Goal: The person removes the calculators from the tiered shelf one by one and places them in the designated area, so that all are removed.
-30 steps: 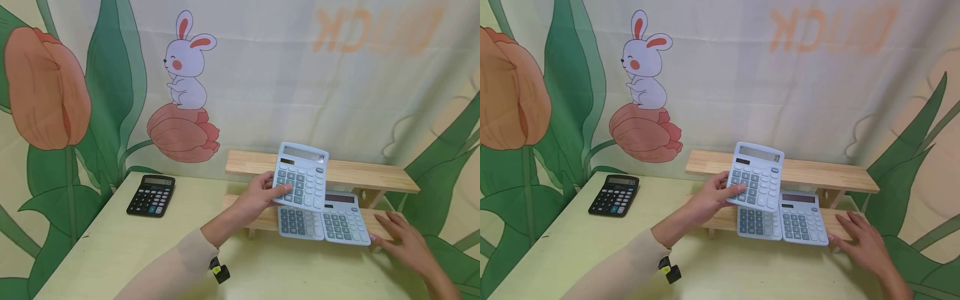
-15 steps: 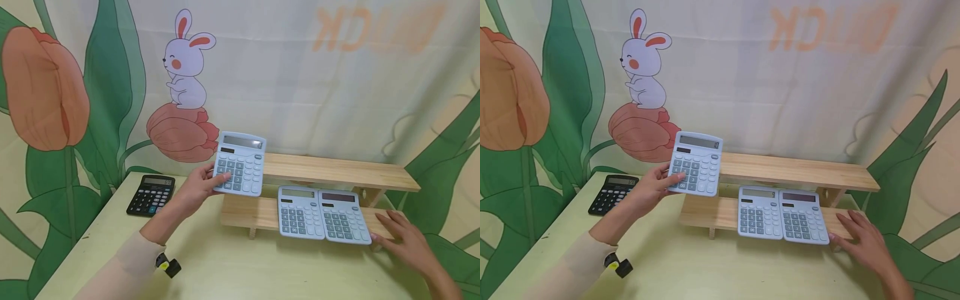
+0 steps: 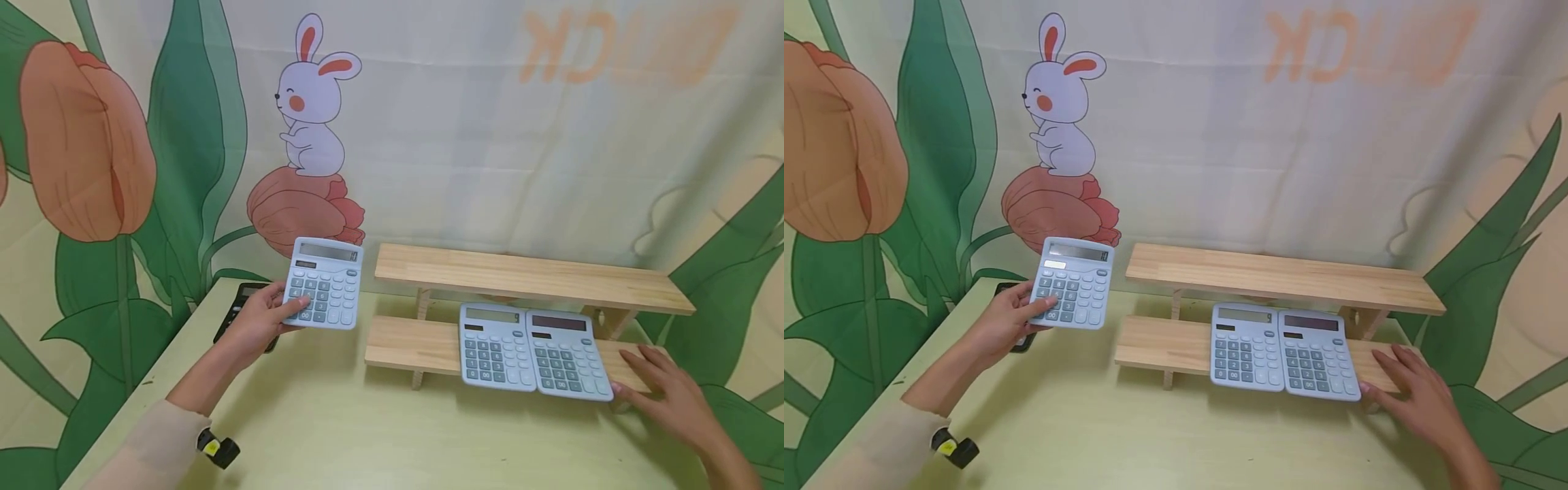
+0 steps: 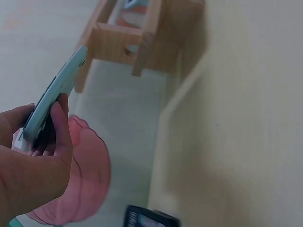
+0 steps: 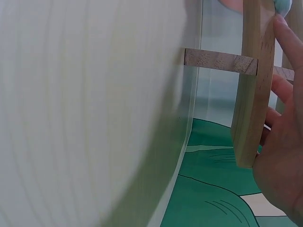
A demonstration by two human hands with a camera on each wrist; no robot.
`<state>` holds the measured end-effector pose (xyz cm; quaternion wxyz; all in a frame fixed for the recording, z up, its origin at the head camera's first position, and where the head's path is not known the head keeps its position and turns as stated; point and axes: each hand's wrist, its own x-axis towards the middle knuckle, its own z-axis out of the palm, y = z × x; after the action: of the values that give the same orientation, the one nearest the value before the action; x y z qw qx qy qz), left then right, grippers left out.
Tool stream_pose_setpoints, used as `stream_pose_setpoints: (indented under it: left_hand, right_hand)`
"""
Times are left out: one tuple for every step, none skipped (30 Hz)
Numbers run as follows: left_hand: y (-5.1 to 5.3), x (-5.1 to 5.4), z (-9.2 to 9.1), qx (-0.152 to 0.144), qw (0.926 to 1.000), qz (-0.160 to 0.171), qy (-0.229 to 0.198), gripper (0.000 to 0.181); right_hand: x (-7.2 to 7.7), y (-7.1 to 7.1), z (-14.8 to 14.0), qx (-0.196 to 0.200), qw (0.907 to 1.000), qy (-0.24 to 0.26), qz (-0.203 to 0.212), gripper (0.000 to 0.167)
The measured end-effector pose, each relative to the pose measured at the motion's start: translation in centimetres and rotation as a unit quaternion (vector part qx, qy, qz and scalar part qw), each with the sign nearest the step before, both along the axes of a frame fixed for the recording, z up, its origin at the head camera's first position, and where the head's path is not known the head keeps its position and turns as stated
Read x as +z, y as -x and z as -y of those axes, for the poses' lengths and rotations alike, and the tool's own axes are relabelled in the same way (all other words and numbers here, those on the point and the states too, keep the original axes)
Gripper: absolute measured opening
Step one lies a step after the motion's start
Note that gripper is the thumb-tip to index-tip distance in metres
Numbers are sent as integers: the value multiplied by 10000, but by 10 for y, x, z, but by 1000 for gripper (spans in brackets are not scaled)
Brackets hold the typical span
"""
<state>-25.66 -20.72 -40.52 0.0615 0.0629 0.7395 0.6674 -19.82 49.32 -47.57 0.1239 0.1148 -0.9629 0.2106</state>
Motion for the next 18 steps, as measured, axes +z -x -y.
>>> stream_pose_setpoints:
  left_hand:
    - [1,-6,3,26,10000,56,3,56]
    - [2,-11,6,47,9999,106,7,57]
    - [3,-17,8,63,9999,156,-15,57]
    - [5,-23,10,62,9998,198,-49,58]
    - [7,-28,11,80,9996,248,-77,57]
    - [8,-33,11,90,9995,297,-95,57]
    - [10,-38,12,101,9992,351,-135,57]
    - [12,-43,12,105,9990,413,-139,58]
    - [14,-47,11,106,9988,466,-142,57]
    - [16,-51,11,114,9985,519,-128,57]
    - [17,-55,10,122,9982,575,-101,57]
    - [19,-59,10,123,9980,622,-67,57]
    - [20,-62,9,119,9978,657,-1,57]
    - [21,-65,8,130,9975,692,58,56]
    - [22,-68,8,155,9972,718,107,55]
    - [23,-70,7,189,9968,756,150,54]
    - [23,-72,7,201,9965,781,200,53]
    - [24,-74,6,222,9962,802,241,53]
  right_hand:
    - [0,0,0,2,10000,5,-8,75]
    - [1,0,0,-2,10000,3,-17,75]
    - [1,0,0,-1,10000,4,-21,75]
    - [1,0,-1,-6,10000,14,-31,75]
    - [1,-1,-1,-7,10000,24,-29,75]
    - [1,-1,-1,-7,10000,33,-28,75]
    - [1,-1,-1,-5,10000,42,-17,75]
    - [1,-2,-1,-7,10000,48,-6,75]
    - [1,-2,-1,-10,10000,50,10,75]
    - [2,-2,-1,-20,10000,54,23,75]
    - [2,-3,-1,-29,10000,54,38,75]
    - [2,-3,-1,-40,10000,55,53,75]
    - [2,-3,-1,-51,10000,48,62,75]
    - [2,-3,-1,-64,9999,43,68,76]
    - [2,-3,0,-61,10000,47,55,75]
    - [2,-3,0,-60,10000,50,44,75]
    - [1,-3,0,-60,10000,47,32,75]
    - [1,-3,0,-62,10000,36,13,75]
